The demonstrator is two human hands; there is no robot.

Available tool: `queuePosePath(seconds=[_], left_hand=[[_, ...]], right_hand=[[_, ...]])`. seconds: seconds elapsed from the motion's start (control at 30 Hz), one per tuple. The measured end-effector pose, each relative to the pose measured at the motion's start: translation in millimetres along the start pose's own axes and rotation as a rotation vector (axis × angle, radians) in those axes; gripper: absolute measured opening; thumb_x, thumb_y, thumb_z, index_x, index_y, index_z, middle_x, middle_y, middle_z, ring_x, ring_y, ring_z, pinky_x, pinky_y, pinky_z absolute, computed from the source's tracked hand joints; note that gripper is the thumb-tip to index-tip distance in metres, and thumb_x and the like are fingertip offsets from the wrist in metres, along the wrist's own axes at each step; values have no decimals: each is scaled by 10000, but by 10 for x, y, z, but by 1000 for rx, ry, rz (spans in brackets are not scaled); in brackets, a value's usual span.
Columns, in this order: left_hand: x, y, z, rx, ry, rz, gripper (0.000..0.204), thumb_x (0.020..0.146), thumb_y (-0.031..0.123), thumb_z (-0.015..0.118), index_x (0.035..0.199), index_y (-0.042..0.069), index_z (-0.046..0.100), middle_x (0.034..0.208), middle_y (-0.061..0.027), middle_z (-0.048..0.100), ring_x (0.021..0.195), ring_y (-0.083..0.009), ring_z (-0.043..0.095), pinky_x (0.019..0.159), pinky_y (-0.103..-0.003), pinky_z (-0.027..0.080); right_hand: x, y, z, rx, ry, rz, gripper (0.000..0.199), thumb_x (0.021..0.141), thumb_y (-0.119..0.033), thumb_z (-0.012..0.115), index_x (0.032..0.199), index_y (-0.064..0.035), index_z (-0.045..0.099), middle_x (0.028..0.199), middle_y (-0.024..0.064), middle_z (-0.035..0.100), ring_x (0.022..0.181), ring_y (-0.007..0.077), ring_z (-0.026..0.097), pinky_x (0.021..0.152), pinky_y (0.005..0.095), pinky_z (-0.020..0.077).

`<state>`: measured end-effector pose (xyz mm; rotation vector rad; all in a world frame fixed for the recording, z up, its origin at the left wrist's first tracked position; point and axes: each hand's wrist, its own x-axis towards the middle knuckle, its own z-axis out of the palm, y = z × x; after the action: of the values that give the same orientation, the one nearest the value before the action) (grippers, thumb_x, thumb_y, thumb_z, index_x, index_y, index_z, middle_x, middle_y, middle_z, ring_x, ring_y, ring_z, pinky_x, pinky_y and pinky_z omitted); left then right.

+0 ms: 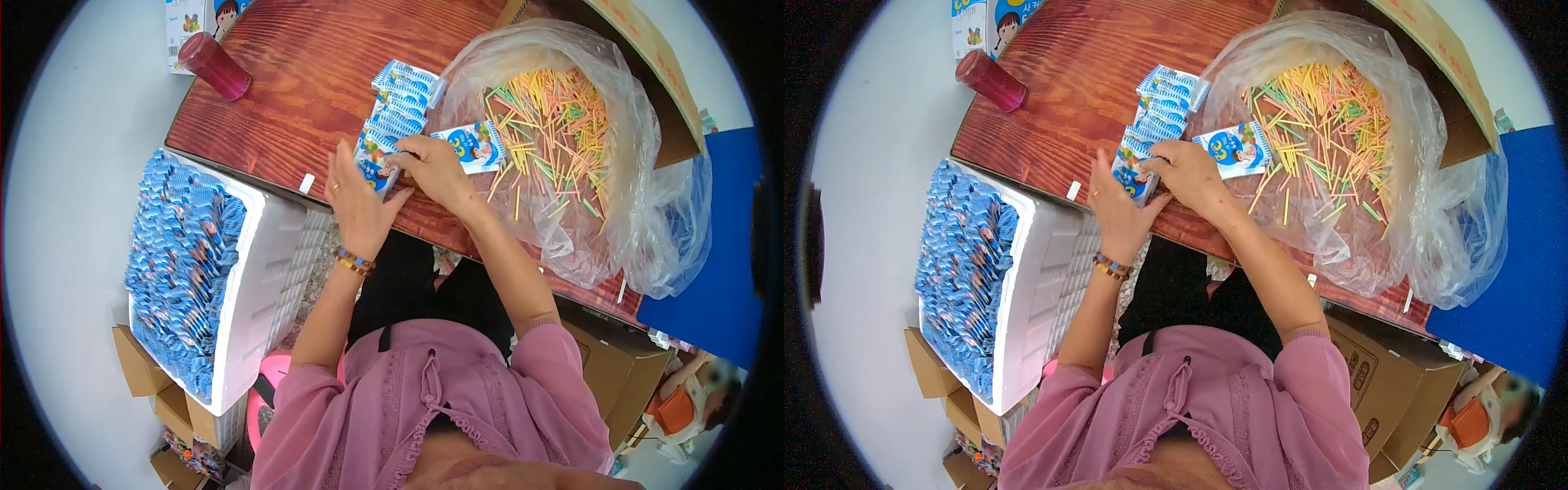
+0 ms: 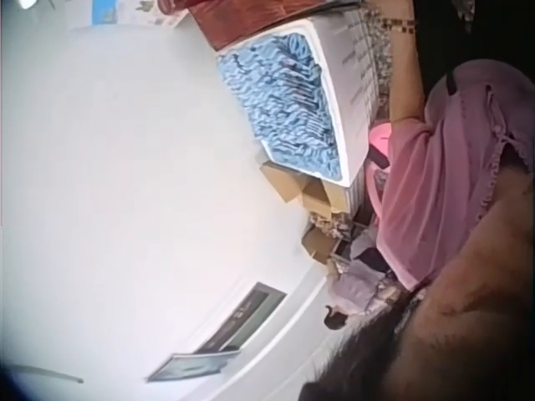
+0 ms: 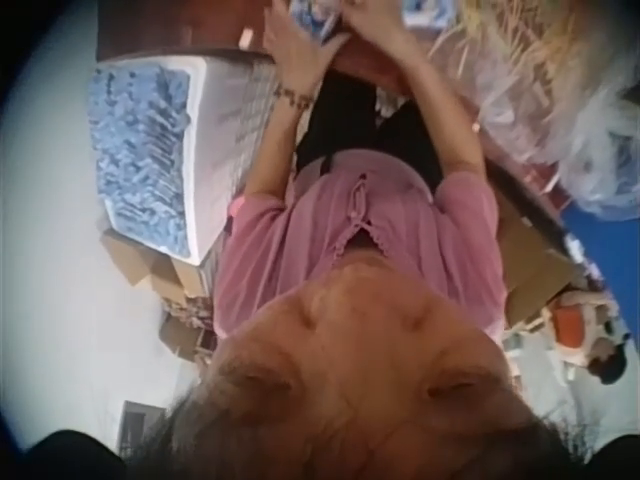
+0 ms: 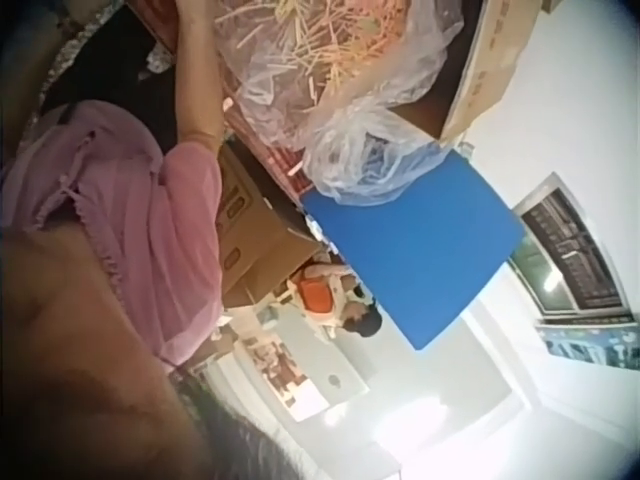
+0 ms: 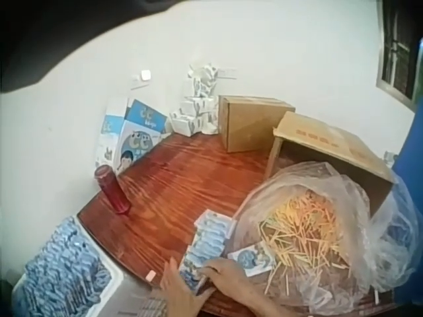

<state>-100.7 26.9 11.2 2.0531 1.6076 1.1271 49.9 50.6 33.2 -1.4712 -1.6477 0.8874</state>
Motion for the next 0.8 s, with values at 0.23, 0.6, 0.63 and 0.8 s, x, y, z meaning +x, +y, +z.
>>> queuePosePath(seconds=[0.23, 0.6, 0.63, 0.8], left_hand=[[182, 91, 171, 254, -38, -66, 1019, 658, 282, 824, 1412, -51, 226, 1249, -220, 453, 1179, -363, 442, 1013, -470, 329], [154, 42, 247, 86, 63, -87, 901, 686, 195, 801, 1371, -85, 288, 1202, -220, 443, 1149, -386, 431, 1002, -467, 345], [152, 31, 223, 50, 79, -99, 866, 672, 187, 809, 1342, -75, 327, 1223, -220, 430, 1159, -387, 422, 1007, -463, 344], [143, -58, 109, -35, 101, -134, 908, 613, 280, 841, 1309, -47, 360, 1273, -225, 433, 1181, -398, 416, 1023, -480, 330]], right_hand=[[754, -23, -351, -336, 317, -320, 251, 861, -223, 613, 936, 13, 652, 946, 173, 663, 922, 348, 616, 822, 394, 470], [939, -90, -388, -652, -27, -105, 307, 889, -318, 541, 1044, -65, 620, 922, 199, 649, 884, 363, 622, 736, 413, 454], [882, -138, -348, -645, -41, -121, 307, 889, -318, 541, 1044, -65, 620, 922, 199, 649, 884, 363, 622, 736, 413, 454], [711, -191, -104, -311, -35, -113, 190, 919, -210, 529, 932, -22, 556, 777, 189, 580, 719, 281, 571, 668, 371, 432]])
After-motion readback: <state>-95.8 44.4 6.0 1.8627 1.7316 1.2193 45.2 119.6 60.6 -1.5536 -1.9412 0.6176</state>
